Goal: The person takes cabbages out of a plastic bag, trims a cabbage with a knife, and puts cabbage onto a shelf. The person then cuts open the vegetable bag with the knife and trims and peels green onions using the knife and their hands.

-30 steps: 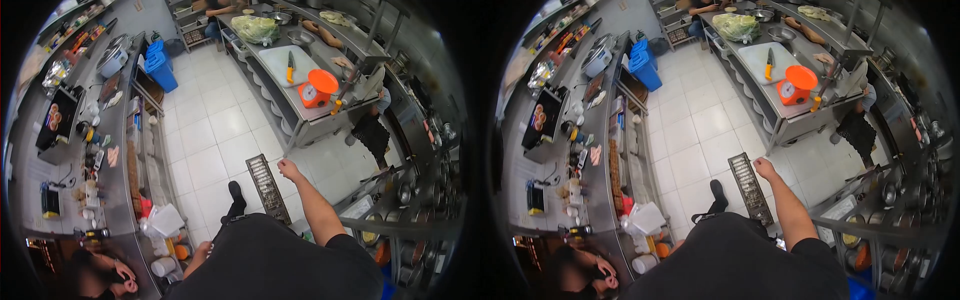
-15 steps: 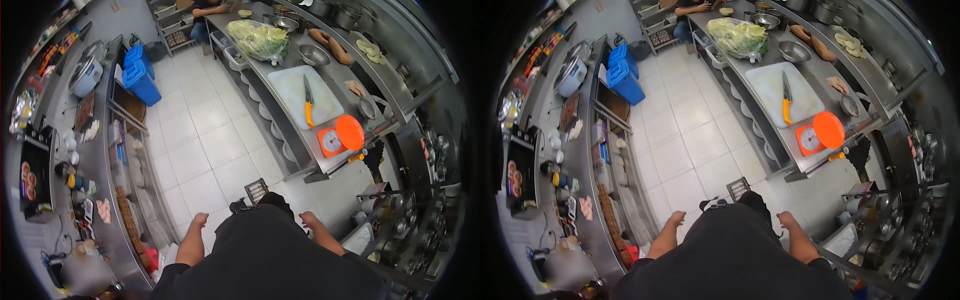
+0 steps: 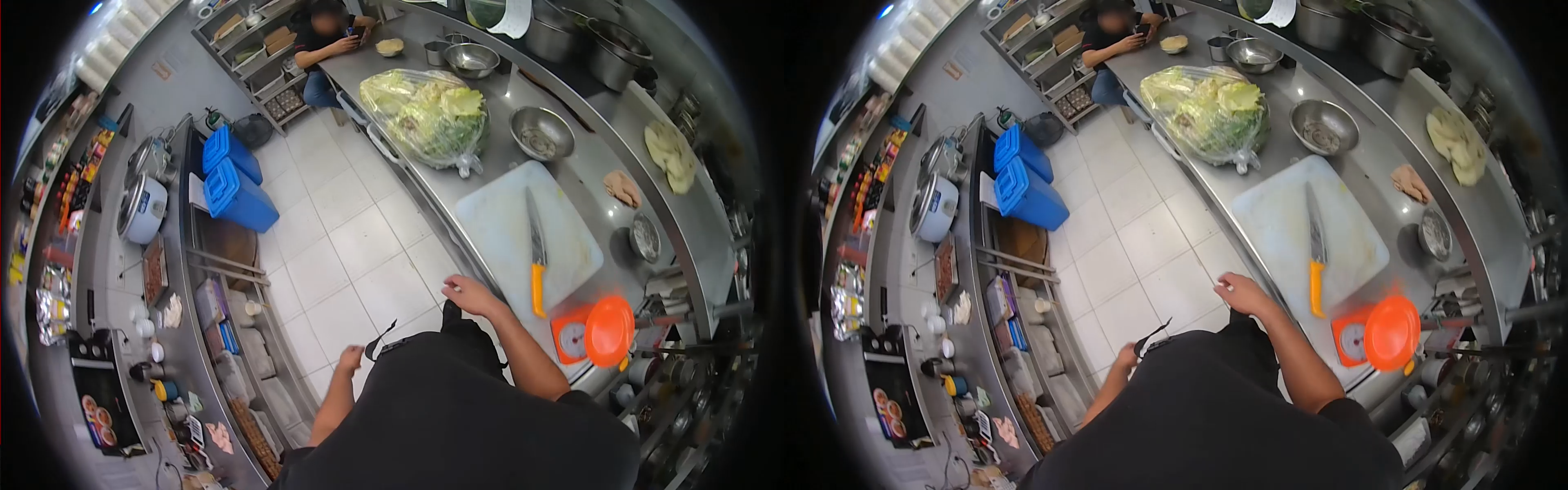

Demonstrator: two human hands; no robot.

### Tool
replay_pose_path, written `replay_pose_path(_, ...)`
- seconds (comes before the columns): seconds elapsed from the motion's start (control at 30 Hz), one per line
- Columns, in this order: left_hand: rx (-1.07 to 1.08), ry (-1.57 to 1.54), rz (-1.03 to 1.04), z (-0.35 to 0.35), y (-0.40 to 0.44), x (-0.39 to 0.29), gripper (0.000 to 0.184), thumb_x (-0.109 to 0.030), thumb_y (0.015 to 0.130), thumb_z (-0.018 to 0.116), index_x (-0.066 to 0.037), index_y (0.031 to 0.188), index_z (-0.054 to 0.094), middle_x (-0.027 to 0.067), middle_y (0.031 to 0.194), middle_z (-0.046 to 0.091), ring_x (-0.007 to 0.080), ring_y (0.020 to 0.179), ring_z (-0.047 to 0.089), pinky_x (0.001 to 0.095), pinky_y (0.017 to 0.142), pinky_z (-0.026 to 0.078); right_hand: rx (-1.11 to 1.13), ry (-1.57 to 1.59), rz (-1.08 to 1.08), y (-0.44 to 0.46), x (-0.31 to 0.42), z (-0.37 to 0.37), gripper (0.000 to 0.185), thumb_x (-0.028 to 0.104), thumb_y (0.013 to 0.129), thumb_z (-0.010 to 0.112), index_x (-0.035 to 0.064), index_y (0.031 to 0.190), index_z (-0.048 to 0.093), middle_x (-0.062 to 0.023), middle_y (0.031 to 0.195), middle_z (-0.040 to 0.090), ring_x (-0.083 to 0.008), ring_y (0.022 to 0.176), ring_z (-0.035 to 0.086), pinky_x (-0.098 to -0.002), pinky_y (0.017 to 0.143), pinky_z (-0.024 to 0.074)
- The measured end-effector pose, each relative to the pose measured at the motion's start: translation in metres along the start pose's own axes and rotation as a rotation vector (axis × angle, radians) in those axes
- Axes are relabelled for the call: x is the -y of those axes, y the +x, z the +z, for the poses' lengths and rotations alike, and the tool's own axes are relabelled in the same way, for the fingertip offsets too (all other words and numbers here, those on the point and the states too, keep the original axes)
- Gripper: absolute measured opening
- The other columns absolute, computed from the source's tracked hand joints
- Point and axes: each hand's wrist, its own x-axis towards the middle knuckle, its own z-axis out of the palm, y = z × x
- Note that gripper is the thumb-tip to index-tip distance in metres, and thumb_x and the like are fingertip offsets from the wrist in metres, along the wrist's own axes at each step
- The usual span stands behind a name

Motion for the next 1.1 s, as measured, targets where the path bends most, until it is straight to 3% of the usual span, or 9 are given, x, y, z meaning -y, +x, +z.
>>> replay_pose_path(0.07,0.018,0.355,0.045,-0.018,0.01,0.007,0.048,-0.04,0.095,0.069,-0.005,0.126,0.068,0.0135,0.104,0.069,0.0255,0.095,0.066,0.0475,0.076,0.059,0.016,0.006,-0.175,0.056,0.026,-0.032,0.046,0.038,0.1,0.065,0.0007,0.126,0.068,-0.0213,0.12,0.072,-0.0363,0.11,0.07,-0.0427,0.095,0.055)
replay_pose_path(0.23,-0.004,-0.184,-0.516,-0.02,0.014,0.031,0.048,-0.036,0.097,0.065,-0.007,0.135,0.064,0.0127,0.122,0.067,0.0327,0.11,0.063,0.0554,0.083,0.056,-0.104,0.005,-0.193,0.149,0.111,-0.128,0.046,0.033,0.098,0.069,-0.0004,0.129,0.066,-0.0234,0.124,0.068,-0.0364,0.111,0.069,-0.0429,0.097,0.0541)
replay_pose_path(0.57,0.337,0.291,-0.006,-0.085,0.129,-0.021,0.046,-0.04,0.102,0.058,-0.007,0.131,0.067,0.0185,0.128,0.068,0.0307,0.119,0.063,0.05,0.094,0.052,-0.82,-0.319,-0.119,0.285,0.135,-0.226,0.05,0.027,0.096,0.07,0.001,0.137,0.06,-0.0246,0.15,0.05,-0.0411,0.138,0.05,-0.0453,0.115,0.0418)
replay_pose_path(0.67,0.409,0.469,0.424,-0.141,0.221,-0.074,0.046,-0.041,0.103,0.055,-0.006,0.13,0.068,0.0202,0.13,0.068,0.0301,0.121,0.063,0.0484,0.098,0.051,-0.932,-0.386,0.013,0.305,0.147,-0.24,0.055,0.029,0.095,0.071,0.0001,0.14,0.058,-0.026,0.155,0.045,-0.0431,0.142,0.046,-0.0463,0.118,0.0392)
replay_pose_path(0.7,0.422,0.404,0.381,-0.156,0.25,-0.095,0.046,-0.041,0.103,0.055,-0.006,0.13,0.069,0.0208,0.131,0.068,0.0299,0.122,0.063,0.0478,0.099,0.051,-0.959,-0.405,0.07,0.31,0.15,-0.24,0.055,0.03,0.095,0.071,0.0001,0.14,0.058,-0.0264,0.155,0.045,-0.043,0.142,0.046,-0.0465,0.118,0.039)
replay_pose_path(0.73,0.408,0.13,-0.196,-0.141,0.292,-0.14,0.044,-0.039,0.1,0.065,-0.006,0.13,0.061,0.0141,0.117,0.063,0.0311,0.108,0.061,0.0564,0.081,0.056,-0.99,-0.419,0.121,0.315,0.158,-0.242,0.055,0.03,0.095,0.071,0.0001,0.14,0.058,-0.0267,0.155,0.045,-0.0429,0.142,0.046,-0.0466,0.118,0.0388)
replay_pose_path(0.77,0.21,-0.039,-0.321,-0.155,0.308,-0.182,0.046,-0.039,0.1,0.065,-0.005,0.13,0.059,0.0148,0.117,0.062,0.0311,0.108,0.06,0.0565,0.082,0.056,-0.997,-0.437,0.152,0.32,0.164,-0.244,0.056,0.03,0.095,0.071,-0.0001,0.141,0.058,-0.0272,0.154,0.045,-0.0431,0.142,0.046,-0.0468,0.118,0.0389)
replay_pose_path(0.93,0.06,-0.084,0.042,-0.24,0.442,-0.297,0.032,-0.037,0.1,0.061,-0.007,0.11,0.063,0.0055,0.086,0.061,0.0173,0.072,0.056,0.0343,0.059,0.049,-0.975,-0.528,0.28,0.327,0.167,-0.248,0.061,0.033,0.094,0.072,-0.0011,0.142,0.057,-0.0288,0.153,0.047,-0.0452,0.139,0.048,-0.0484,0.118,0.0389)
replay_pose_path(1.1,0.054,-0.256,0.065,-0.26,0.457,-0.381,0.041,-0.038,0.102,0.06,-0.008,0.129,0.06,0.0081,0.117,0.063,0.0238,0.109,0.06,0.0449,0.088,0.054,-0.848,-0.44,0.333,0.341,0.152,-0.246,0.071,0.038,0.093,0.073,-0.0027,0.146,0.052,-0.0306,0.152,0.047,-0.0452,0.138,0.049,-0.0471,0.116,0.041)
